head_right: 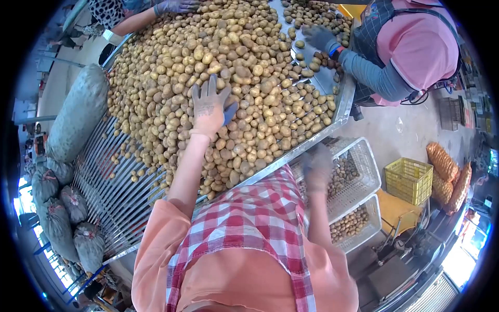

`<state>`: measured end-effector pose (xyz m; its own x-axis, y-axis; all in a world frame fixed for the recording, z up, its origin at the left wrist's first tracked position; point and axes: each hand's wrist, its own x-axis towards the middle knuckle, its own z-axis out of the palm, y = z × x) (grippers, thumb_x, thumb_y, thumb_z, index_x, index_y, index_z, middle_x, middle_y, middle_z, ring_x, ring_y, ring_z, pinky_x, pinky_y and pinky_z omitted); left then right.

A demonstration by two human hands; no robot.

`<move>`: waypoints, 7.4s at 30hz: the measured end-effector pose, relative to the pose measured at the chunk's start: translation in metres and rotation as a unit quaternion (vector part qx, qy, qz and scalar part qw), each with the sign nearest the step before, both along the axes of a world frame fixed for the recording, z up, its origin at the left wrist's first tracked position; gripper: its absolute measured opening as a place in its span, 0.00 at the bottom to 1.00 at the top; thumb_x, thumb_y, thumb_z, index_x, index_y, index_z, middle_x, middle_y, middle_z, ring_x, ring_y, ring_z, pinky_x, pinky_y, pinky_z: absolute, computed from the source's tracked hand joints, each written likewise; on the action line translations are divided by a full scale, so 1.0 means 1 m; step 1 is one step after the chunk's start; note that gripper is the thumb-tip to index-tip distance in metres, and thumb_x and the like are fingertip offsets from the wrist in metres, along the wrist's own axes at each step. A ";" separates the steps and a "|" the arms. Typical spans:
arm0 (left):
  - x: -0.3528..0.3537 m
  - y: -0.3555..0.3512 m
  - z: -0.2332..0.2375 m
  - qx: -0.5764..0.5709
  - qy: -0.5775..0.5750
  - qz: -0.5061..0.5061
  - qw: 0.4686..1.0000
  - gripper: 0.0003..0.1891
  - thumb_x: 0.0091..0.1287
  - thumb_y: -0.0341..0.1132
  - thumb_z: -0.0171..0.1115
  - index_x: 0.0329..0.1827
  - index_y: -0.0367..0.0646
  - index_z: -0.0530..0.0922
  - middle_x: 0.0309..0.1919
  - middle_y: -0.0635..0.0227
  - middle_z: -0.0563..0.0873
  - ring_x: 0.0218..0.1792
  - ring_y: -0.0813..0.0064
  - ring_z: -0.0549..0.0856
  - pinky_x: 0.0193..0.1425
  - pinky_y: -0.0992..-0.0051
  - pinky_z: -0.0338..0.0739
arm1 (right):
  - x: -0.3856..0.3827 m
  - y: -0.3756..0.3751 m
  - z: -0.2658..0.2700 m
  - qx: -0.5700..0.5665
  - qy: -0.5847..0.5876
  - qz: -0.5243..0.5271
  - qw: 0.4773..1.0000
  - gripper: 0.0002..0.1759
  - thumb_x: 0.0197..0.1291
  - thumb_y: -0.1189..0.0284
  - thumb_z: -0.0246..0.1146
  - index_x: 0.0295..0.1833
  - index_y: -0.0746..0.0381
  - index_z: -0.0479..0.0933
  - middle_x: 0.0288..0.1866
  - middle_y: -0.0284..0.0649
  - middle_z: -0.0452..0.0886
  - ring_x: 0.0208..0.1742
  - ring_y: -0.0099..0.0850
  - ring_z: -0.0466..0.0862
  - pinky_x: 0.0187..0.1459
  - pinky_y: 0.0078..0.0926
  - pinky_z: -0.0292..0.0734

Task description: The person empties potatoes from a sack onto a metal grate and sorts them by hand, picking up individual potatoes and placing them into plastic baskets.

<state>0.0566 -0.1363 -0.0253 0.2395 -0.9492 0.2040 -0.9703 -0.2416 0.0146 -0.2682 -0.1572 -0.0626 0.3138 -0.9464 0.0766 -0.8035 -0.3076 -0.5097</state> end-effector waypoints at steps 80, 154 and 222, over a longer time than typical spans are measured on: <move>-0.016 0.105 0.032 -0.130 0.617 0.326 0.704 0.13 0.69 0.39 0.59 0.43 0.36 0.80 0.29 0.74 0.80 0.31 0.83 0.77 0.35 0.80 0.72 | 0.208 -0.143 0.002 0.240 -0.291 0.134 0.916 0.21 0.63 0.62 0.62 0.57 0.63 0.75 0.49 0.43 0.80 0.45 0.33 0.82 0.49 0.30 0.77; -0.083 0.016 -0.047 0.154 0.082 -0.208 0.962 0.26 0.55 0.45 0.64 0.57 0.46 0.79 0.67 0.52 0.71 0.67 0.55 0.69 0.72 0.54 0.57 | 0.095 -0.075 -0.044 0.179 0.151 0.085 0.968 0.50 0.57 0.37 0.55 0.79 0.47 0.47 0.79 0.58 0.44 0.79 0.60 0.43 0.71 0.69 0.36; -0.079 0.029 -0.042 0.136 0.208 -0.180 0.952 0.25 0.63 0.45 0.59 0.62 0.47 0.75 0.67 0.49 0.69 0.69 0.52 0.66 0.74 0.50 0.54 | 0.151 -0.148 -0.066 0.120 0.128 -0.009 0.984 0.43 0.67 0.43 0.43 0.79 0.56 0.45 0.77 0.50 0.55 0.75 0.71 0.44 0.68 0.71 0.47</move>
<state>-0.0224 -0.1072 -0.0673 -0.1043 -0.9893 -0.1020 -0.9149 0.0552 0.3998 -0.1171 -0.3056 -0.1284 0.2761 -0.9334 -0.2290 -0.9194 -0.1871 -0.3459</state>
